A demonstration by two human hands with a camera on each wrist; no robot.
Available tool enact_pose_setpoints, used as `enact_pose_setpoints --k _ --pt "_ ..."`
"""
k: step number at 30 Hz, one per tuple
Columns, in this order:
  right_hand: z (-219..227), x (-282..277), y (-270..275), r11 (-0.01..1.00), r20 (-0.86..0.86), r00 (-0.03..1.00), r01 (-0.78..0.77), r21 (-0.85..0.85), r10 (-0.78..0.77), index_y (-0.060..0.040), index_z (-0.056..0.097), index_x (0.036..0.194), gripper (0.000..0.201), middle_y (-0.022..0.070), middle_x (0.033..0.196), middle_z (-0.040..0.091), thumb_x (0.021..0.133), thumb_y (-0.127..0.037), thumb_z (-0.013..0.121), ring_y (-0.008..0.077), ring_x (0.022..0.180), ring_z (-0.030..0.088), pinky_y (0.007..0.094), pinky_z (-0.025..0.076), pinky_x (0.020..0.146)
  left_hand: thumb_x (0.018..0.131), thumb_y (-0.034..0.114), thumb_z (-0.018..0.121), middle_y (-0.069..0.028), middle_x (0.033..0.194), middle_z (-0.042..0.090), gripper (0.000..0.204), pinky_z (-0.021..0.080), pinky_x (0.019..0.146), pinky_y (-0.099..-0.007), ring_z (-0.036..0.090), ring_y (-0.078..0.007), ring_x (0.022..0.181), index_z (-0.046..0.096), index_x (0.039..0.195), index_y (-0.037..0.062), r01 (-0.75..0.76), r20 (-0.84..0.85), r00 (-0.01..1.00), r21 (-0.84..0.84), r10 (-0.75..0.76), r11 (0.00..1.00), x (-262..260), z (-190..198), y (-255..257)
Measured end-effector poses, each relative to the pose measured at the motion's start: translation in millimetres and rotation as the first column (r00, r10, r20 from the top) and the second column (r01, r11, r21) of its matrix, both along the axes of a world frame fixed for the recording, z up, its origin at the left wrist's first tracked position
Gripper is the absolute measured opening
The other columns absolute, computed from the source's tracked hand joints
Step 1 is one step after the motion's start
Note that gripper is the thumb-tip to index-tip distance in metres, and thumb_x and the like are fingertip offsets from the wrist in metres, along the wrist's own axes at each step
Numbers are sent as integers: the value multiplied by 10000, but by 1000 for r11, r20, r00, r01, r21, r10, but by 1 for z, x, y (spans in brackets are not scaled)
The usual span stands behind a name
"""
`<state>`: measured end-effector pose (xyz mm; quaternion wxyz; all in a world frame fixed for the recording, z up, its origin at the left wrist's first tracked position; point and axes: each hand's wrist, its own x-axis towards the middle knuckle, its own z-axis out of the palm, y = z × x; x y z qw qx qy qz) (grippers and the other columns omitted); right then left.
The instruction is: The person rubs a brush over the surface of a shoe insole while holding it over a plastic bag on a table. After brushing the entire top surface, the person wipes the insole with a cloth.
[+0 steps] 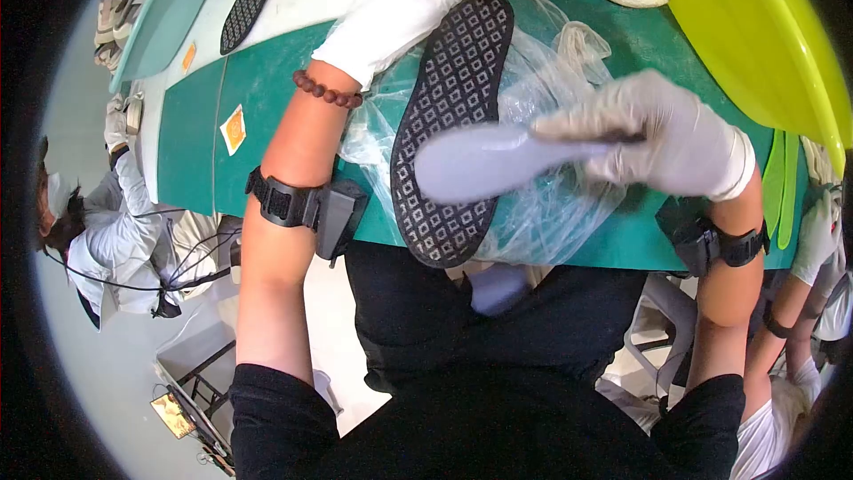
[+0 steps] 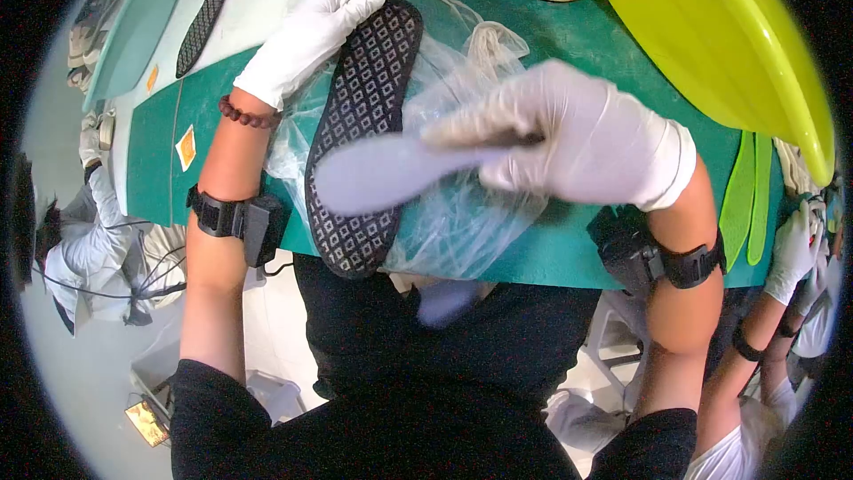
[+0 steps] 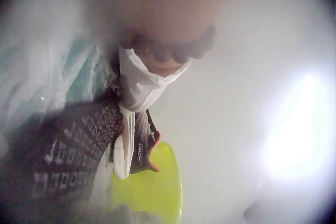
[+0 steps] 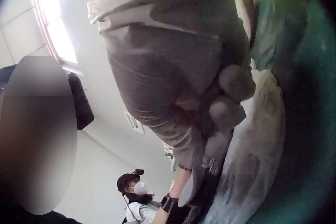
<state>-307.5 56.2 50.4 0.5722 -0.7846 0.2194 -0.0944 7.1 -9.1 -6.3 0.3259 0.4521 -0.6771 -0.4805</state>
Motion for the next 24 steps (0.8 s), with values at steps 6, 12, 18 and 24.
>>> enact_pose_setpoints --k 6,12,18,24 --pt "2 -1 -3 991 22 999 44 129 -47 -39 695 1361 501 116 1265 757 874 72 736 166 1113 706 304 531 1021 1084 247 629 76 946 647 210 470 808 -209 562 -18 880 712 1055 56 -17 31 999 -4 17 1000 0 0 0" --pt "3 4 -1 975 -46 980 198 96 -195 -21 690 1360 504 120 1261 756 867 68 744 146 1153 684 312 529 1021 1086 233 623 69 969 652 202 472 833 -215 564 -27 900 711 1058 53 -19 15 1000 -68 21 997 -2 0 3" --pt "9 3 2 994 -60 995 -75 80 80 -10 684 1361 495 130 1266 754 873 38 757 145 1149 687 312 534 1012 1087 230 623 78 981 640 201 468 848 -216 552 -24 912 710 1070 49 -4 251 967 -155 43 988 -1 4 -1" --pt "1 4 1 975 12 975 221 38 -221 -5 676 1367 491 130 1248 760 885 8 767 147 1124 690 319 532 1014 1084 232 626 79 968 632 200 463 834 -220 547 -24 901 710 1068 51 -12 83 996 -80 19 997 -3 3 3"
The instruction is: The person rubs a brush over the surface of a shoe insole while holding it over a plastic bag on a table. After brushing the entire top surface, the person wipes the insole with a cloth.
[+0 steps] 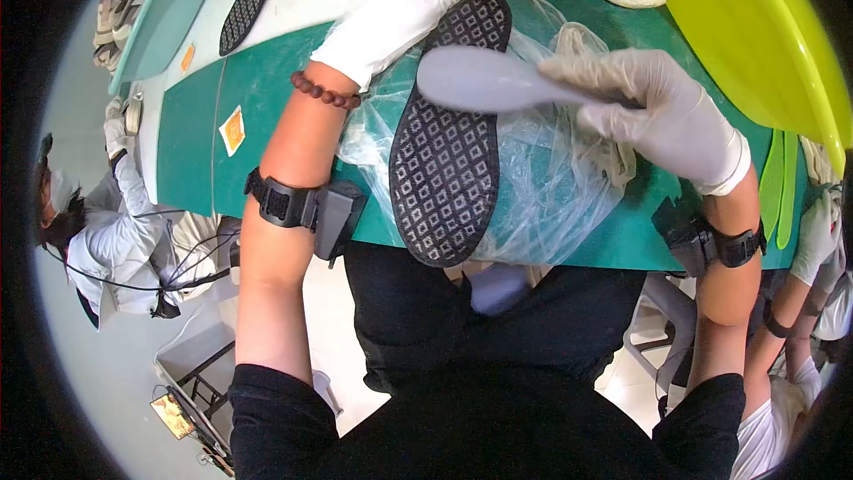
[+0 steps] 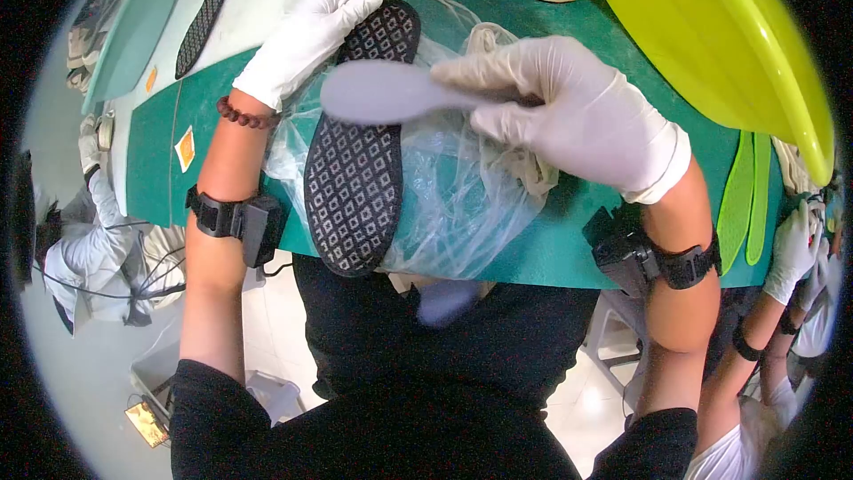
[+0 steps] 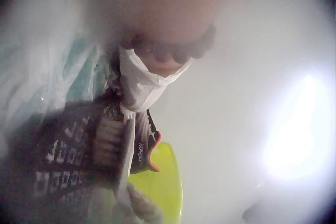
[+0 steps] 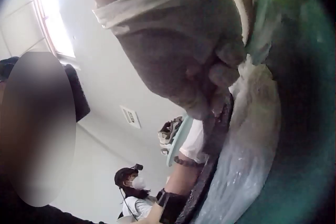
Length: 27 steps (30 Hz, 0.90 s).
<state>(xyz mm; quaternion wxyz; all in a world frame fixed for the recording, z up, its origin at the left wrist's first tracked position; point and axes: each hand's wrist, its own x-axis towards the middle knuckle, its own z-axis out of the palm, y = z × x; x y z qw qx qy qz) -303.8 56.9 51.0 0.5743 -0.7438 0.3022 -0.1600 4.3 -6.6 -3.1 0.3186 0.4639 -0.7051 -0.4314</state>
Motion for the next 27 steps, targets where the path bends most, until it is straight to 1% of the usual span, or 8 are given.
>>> enact_pose_setpoints --k 3,8,12,13,16,20,24,27 --pt "13 -1 3 955 -133 946 -298 0 295 -1 680 1360 468 126 1244 760 899 -7 760 143 1119 690 324 530 1021 1081 237 633 79 972 636 205 467 844 -221 551 -27 908 711 1070 48 -11 96 995 -29 14 1000 2 0 -2" --pt "1 -1 1 998 -78 997 -11 63 16 -24 667 1385 484 107 1233 770 909 28 731 151 1119 702 304 532 1017 1077 242 640 73 978 636 205 467 860 -222 554 -33 918 706 1068 48 -9 -22 1000 -54 8 998 -4 0 2" --pt "-1 -3 4 952 -33 955 -298 -75 296 -19 679 1368 454 107 1202 777 918 19 725 153 1076 710 303 551 972 1076 247 642 64 986 639 207 465 870 -222 554 -36 927 704 1074 49 7 -2 1000 -17 -7 1000 5 -5 -3" --pt "20 -1 5 934 -140 929 -320 159 342 -16 680 1365 450 108 1198 777 918 10 724 159 1078 708 299 548 969 1076 248 642 62 987 639 208 465 872 -222 554 -36 928 704 1076 50 -1 18 1000 -9 2 1000 6 -4 -4" --pt "6 -2 1 964 -74 969 -242 -108 235 -22 682 1367 458 110 1206 775 912 12 721 159 1084 707 296 546 971 1078 249 639 64 980 638 209 464 858 -224 550 -33 919 703 1071 50 15 -35 999 -21 -16 1000 4 -4 -3" --pt "10 -4 1 987 -56 996 -64 147 73 -30 695 1357 471 120 1218 772 891 30 723 158 1091 709 317 545 989 1081 247 635 63 979 641 208 468 846 -225 554 -34 911 705 1068 51 20 -30 999 -18 -21 1000 3 -5 -3" --pt "16 1 6 945 -113 938 -324 47 327 -34 681 1376 504 129 1242 768 881 53 723 152 1115 707 315 535 1009 1080 247 636 61 977 644 211 470 841 -225 557 -36 910 706 1067 48 20 -17 1000 20 -20 1000 2 1 -2" --pt "14 2 7 979 -30 999 18 205 -12 -34 682 1371 504 132 1238 769 878 62 726 138 1110 707 306 541 995 1078 251 639 62 979 647 216 472 846 -225 562 -36 915 708 1074 46 -2 -31 1000 -33 1 999 -1 -3 -1"
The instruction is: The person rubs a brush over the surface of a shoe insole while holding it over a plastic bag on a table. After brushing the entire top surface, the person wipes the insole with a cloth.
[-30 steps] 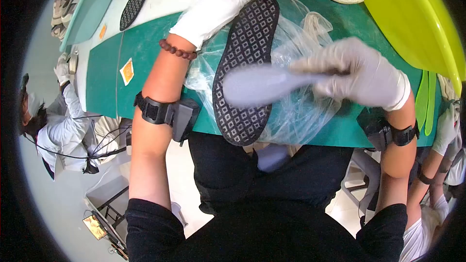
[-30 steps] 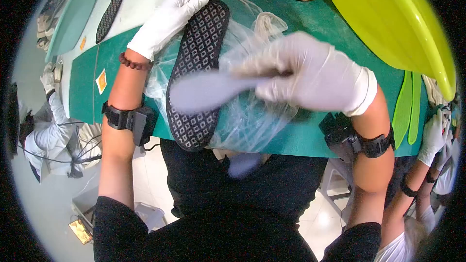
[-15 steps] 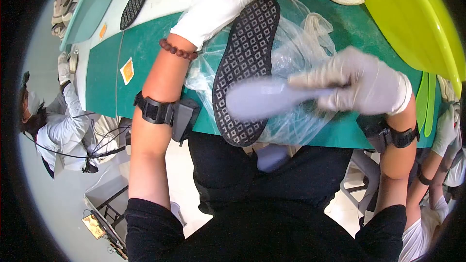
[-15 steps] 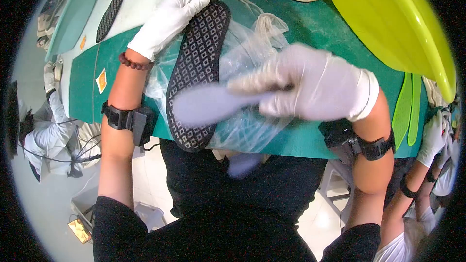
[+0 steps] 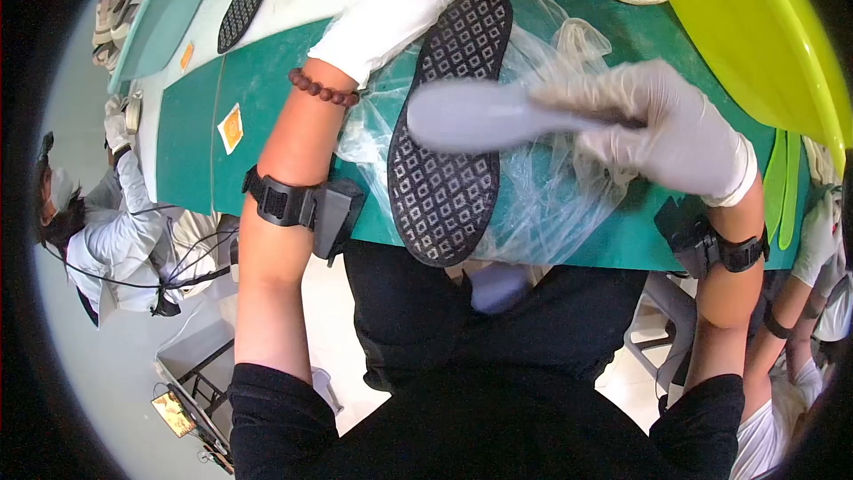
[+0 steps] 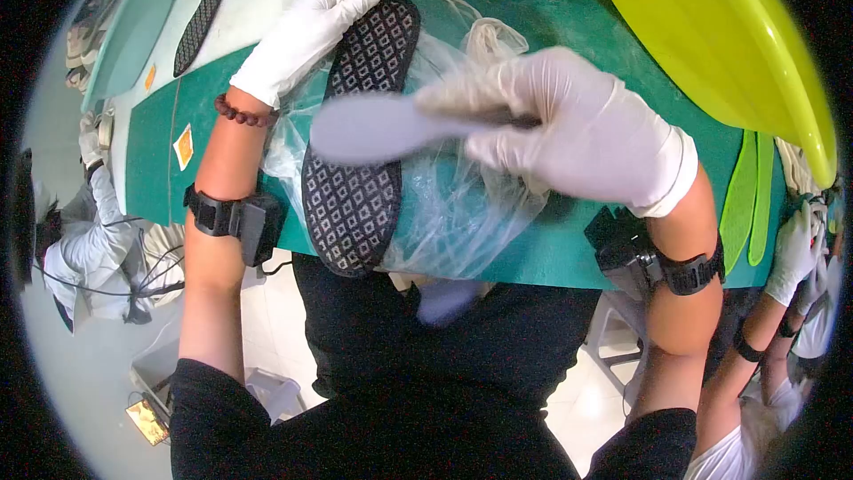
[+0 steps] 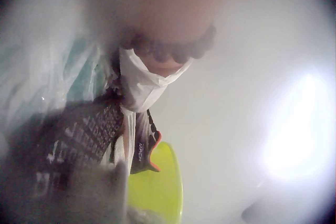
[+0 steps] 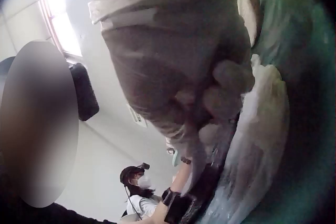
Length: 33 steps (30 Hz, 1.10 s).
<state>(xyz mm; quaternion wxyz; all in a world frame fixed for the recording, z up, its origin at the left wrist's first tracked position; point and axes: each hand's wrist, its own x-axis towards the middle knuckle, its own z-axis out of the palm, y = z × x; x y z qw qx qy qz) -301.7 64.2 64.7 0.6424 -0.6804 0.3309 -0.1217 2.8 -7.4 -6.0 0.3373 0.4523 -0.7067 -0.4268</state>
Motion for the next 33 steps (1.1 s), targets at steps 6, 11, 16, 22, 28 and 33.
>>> enact_pose_setpoints --k 6,11,16,22,28,33 --pt "8 -1 0 933 -93 937 -344 -106 335 -36 673 1383 519 119 1231 772 876 60 727 119 1082 703 299 543 986 1072 252 649 58 992 658 216 476 869 -220 577 -38 934 713 1092 46 10 -11 1000 30 -10 999 5 0 -4" --pt "-3 -3 -3 994 2 998 -66 -84 67 -15 630 1429 524 91 1329 727 914 40 705 147 1155 682 316 537 1011 1073 243 647 57 983 654 209 476 864 -221 575 -39 929 709 1077 44 -24 -86 996 68 30 997 -4 3 3" --pt "-3 0 0 967 1 969 -248 -57 248 -60 694 1375 506 123 1244 765 875 -4 751 152 999 712 286 548 920 1076 229 639 44 1017 653 201 482 887 -227 580 -51 950 704 1083 39 42 -38 998 41 -41 998 5 -1 -4" --pt "-16 -2 -2 976 23 990 -137 -172 143 -2 625 1433 469 35 1098 754 974 -63 695 74 912 637 264 539 850 1082 220 626 52 1019 653 193 481 903 -230 578 -49 968 706 1110 47 28 -92 995 30 -25 999 4 -4 -2" --pt "1 1 -3 993 -29 993 -110 53 111 -16 629 1434 462 18 1144 742 981 -71 697 57 956 627 244 530 887 1080 227 633 51 1027 660 201 483 906 -229 581 -45 969 710 1116 45 10 -67 998 46 -6 999 7 -8 -5" --pt "-8 -3 -2 991 45 991 -124 -51 126 -22 620 1448 479 34 1156 743 979 -78 707 60 984 631 249 534 908 1076 233 641 54 1020 667 207 486 893 -225 585 -41 959 715 1110 42 7 -69 998 85 -1 996 7 -4 -3"
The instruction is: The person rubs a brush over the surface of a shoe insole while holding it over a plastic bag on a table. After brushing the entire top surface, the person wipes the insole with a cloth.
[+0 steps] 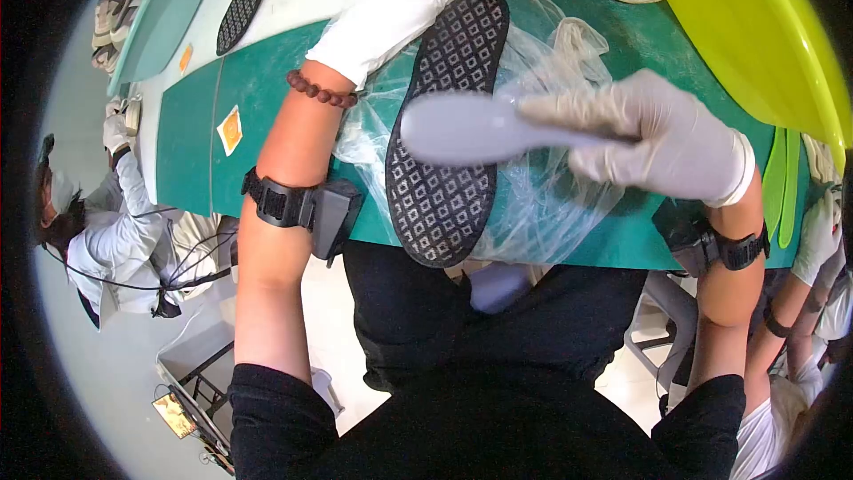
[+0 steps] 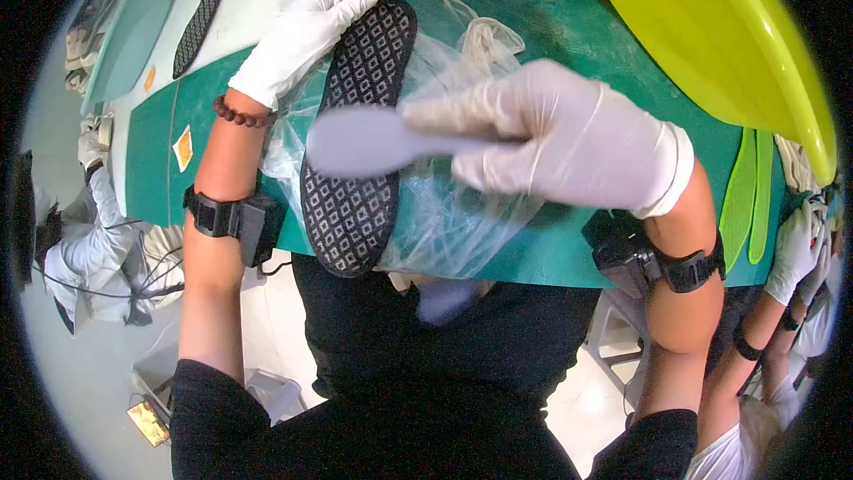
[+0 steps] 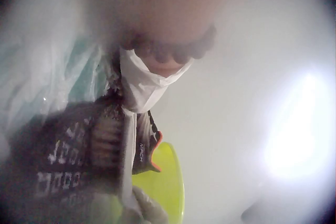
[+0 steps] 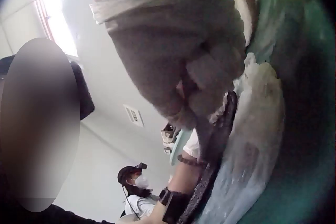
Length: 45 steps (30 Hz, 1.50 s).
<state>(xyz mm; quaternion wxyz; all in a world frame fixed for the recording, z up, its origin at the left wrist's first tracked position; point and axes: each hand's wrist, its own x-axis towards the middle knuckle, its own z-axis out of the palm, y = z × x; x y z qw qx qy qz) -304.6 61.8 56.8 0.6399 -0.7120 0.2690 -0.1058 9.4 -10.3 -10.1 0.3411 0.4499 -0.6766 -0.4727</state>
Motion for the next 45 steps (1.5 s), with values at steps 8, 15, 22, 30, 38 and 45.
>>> enact_pose_setpoints --k 8,15,22,30,38,45 --pt "-1 2 -6 994 -34 994 102 -49 -104 10 614 1441 490 20 1196 731 970 -80 716 68 1013 642 262 529 949 1082 239 632 67 985 644 212 469 839 -216 558 -36 912 713 1089 44 -10 79 997 -36 13 999 -3 6 3" --pt "-8 -2 -9 988 -61 986 151 -38 -153 -40 669 1406 486 14 1178 749 951 -190 750 71 982 633 244 510 901 1081 218 631 51 1016 676 204 495 887 -226 597 -43 952 716 1117 36 -28 -15 1000 -36 28 999 -3 -6 -3" --pt "5 1 -3 997 -149 986 -70 -14 67 -37 673 1400 494 21 1149 751 931 -164 755 65 941 635 250 527 887 1080 218 634 55 1005 669 200 489 878 -222 591 -43 946 716 1101 36 -9 -8 1000 -27 9 1000 -2 1 1" --pt "7 -1 -8 994 -192 980 -65 -93 46 8 727 1274 413 42 990 755 900 -163 760 97 835 651 269 539 779 1073 236 648 59 968 659 207 488 835 -219 581 -36 902 714 1074 40 15 -10 1000 -17 -15 1000 -1 1 0" --pt "-6 0 -7 971 -105 966 231 -58 -236 -2 732 1255 379 16 951 753 909 -153 768 69 804 628 248 526 746 1068 246 659 84 957 635 200 462 819 -213 553 -20 897 707 1026 56 -12 30 999 -86 14 996 -8 4 2" --pt "3 3 -4 990 -137 981 139 -17 -140 18 751 1195 332 3 930 745 904 -140 772 62 802 634 259 540 765 1058 267 676 84 948 636 209 452 813 -209 553 -16 892 710 1028 63 46 1 999 -39 -46 998 0 -1 -5"
